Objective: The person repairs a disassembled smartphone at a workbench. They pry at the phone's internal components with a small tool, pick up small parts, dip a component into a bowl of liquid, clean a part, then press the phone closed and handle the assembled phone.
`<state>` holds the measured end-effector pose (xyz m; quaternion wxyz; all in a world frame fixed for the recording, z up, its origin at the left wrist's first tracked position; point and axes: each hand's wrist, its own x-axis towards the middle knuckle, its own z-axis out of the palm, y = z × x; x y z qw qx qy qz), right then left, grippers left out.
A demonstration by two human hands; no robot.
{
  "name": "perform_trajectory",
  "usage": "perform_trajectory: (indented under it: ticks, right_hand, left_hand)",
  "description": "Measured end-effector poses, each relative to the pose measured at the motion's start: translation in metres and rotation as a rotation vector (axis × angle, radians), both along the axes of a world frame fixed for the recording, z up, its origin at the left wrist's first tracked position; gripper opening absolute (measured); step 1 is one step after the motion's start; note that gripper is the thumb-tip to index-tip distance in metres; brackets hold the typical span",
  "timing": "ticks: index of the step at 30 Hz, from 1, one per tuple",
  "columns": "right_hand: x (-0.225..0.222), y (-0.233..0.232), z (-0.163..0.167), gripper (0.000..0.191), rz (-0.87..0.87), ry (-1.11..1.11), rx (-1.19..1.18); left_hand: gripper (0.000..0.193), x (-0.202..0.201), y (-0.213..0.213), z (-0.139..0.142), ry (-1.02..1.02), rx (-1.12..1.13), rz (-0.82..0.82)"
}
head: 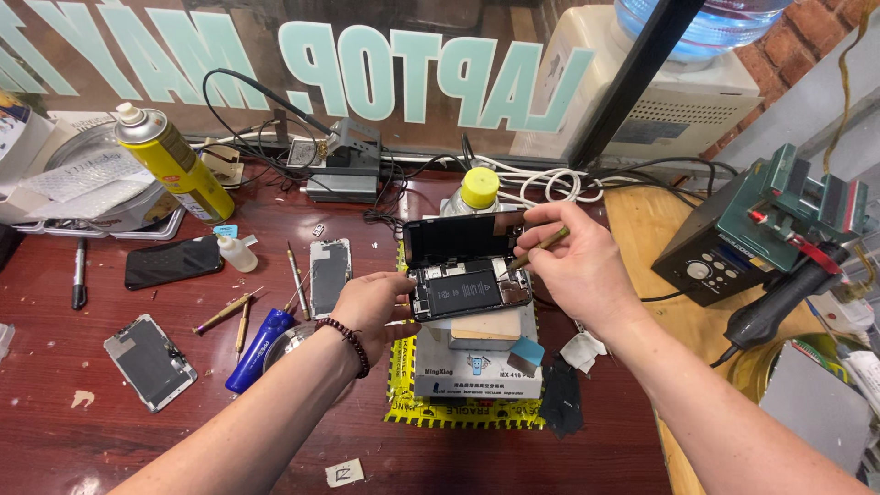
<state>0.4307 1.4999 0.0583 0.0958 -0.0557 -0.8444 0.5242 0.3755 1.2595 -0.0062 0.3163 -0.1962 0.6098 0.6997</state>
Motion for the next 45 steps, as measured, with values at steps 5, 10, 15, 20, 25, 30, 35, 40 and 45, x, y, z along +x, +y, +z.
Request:
perform_trajectory:
  ticks: [5, 10, 15, 20, 25, 30, 35, 40, 45]
  right_hand:
    - [0.002, 0.007, -0.003, 0.036, -0.11, -0.076, -0.296]
    - [0.002, 0.016, -0.004, 0.041, -0.246, -0.153, -0.54]
    - [0.005, 0.021, -0.005, 0.042, -0.267, -0.159, -0.661]
    - [0.009, 0.014, -0.008, 0.035, -0.183, -0.013, -0.344]
    - [0.014, 0.006, -0.01, 0.029, -0.088, 0.125, 0.045]
    - [0.015, 0.0, -0.011, 0.03, -0.103, 0.12, 0.165]
    - [0.013, -0.009, -0.007, 0.028, -0.056, 0.159, 0.053]
    - [0.013, -0.022, -0.004, 0.028, -0.039, 0.105, 0.034]
    - [0.009, -0.03, -0.003, 0.025, -0.005, 0.144, 0.027]
  left_hand:
    - [0.028, 0.0, 0.0, -0.004, 0.006, 0.032, 0.006]
    - [0.028, 0.001, 0.0, -0.005, 0.006, 0.039, 0.015]
    - [0.028, 0.002, -0.001, -0.004, 0.003, 0.039, 0.011]
    - [0.027, 0.001, 0.0, -0.006, -0.007, 0.054, 0.013]
    - [0.031, 0.001, 0.003, -0.006, -0.015, 0.043, 0.037]
    - [0.028, 0.002, 0.002, -0.007, 0.029, 0.058, 0.006]
    - [0.027, -0.001, 0.001, -0.009, 0.009, 0.048, 0.016]
    - [0.027, 0.0, 0.0, -0.011, 0.011, 0.046, -0.004]
    - [0.026, -0.002, -0.002, -0.011, 0.024, 0.026, -0.018]
